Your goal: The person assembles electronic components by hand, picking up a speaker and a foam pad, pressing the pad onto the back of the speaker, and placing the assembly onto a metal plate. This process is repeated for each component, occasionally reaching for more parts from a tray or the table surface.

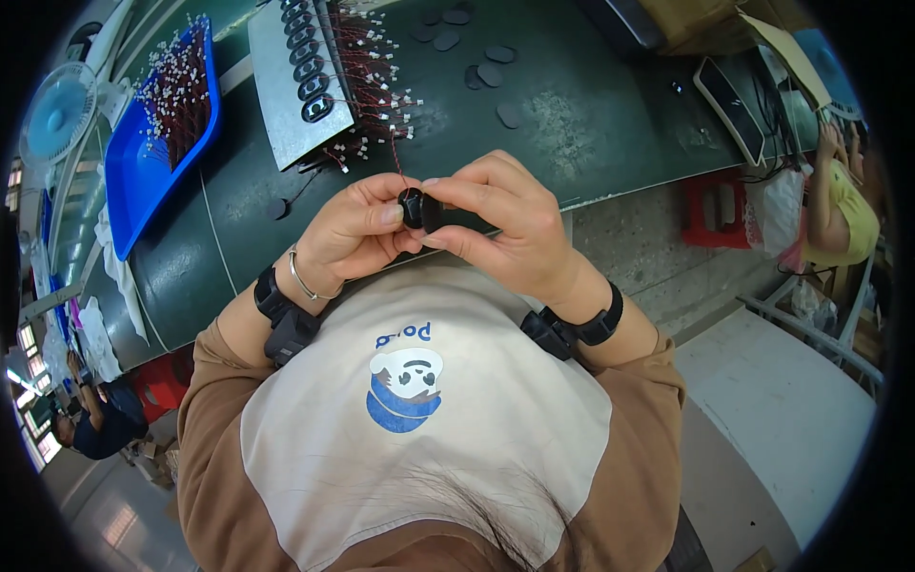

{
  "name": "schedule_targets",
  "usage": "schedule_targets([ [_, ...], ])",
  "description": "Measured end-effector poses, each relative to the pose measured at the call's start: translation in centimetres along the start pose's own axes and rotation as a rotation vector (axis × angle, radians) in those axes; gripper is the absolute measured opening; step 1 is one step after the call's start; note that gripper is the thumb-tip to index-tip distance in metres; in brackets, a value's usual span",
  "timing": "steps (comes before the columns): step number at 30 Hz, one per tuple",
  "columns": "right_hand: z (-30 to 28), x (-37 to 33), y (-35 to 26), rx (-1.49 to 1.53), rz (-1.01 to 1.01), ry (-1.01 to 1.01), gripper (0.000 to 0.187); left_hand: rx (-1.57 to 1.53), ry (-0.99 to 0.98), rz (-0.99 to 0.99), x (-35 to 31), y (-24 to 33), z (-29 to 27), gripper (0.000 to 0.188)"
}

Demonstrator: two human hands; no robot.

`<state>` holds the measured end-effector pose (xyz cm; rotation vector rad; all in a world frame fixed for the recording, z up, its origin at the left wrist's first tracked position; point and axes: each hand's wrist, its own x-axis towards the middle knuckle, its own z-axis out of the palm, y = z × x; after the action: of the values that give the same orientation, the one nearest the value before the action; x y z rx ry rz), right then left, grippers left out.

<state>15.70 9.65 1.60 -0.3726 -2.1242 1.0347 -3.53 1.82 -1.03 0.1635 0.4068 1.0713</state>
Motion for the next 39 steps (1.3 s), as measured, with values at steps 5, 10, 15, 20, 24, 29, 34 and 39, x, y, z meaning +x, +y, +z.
schedule_targets([
  [5,0.3,0.2,0.0,-0.013,0.05,-0.029,0.039,0.008,0.05,0.0,0.1,-0.2,-0.4,0.021],
  [10,0.7,0.0,-0.1,0.017,0.107,-0.038,0.04,0.066,0.111,0.0,0.0,-0.2,-0.3,0.021],
  [15,0.8,-0.1,-0.1,0.029,0.154,-0.031,0.04,0.075,0.12,-0.003,0.0,-0.3,-0.3,0.021],
  [20,1.0,-0.3,0.0,0.026,0.165,-0.021,0.04,0.079,0.121,-0.005,0.1,-0.3,-0.2,0.02],
  [24,1.1,-0.3,-0.1,0.018,0.166,-0.019,0.04,0.084,0.122,-0.004,0.1,-0.4,-0.3,0.02],
  [29,1.1,-0.4,-0.1,-0.008,0.148,-0.013,0.04,0.093,0.125,-0.006,0.2,-0.5,-0.5,0.019],
  [34,1.2,-0.3,-0.4,-0.089,0.071,0.001,0.04,0.109,0.129,-0.002,0.0,-0.5,-0.2,0.018],
  [39,1.2,-0.2,-0.4,-0.121,-0.003,0.011,0.04,0.204,0.125,-0.003,-0.2,-0.2,0.2,0.018],
])
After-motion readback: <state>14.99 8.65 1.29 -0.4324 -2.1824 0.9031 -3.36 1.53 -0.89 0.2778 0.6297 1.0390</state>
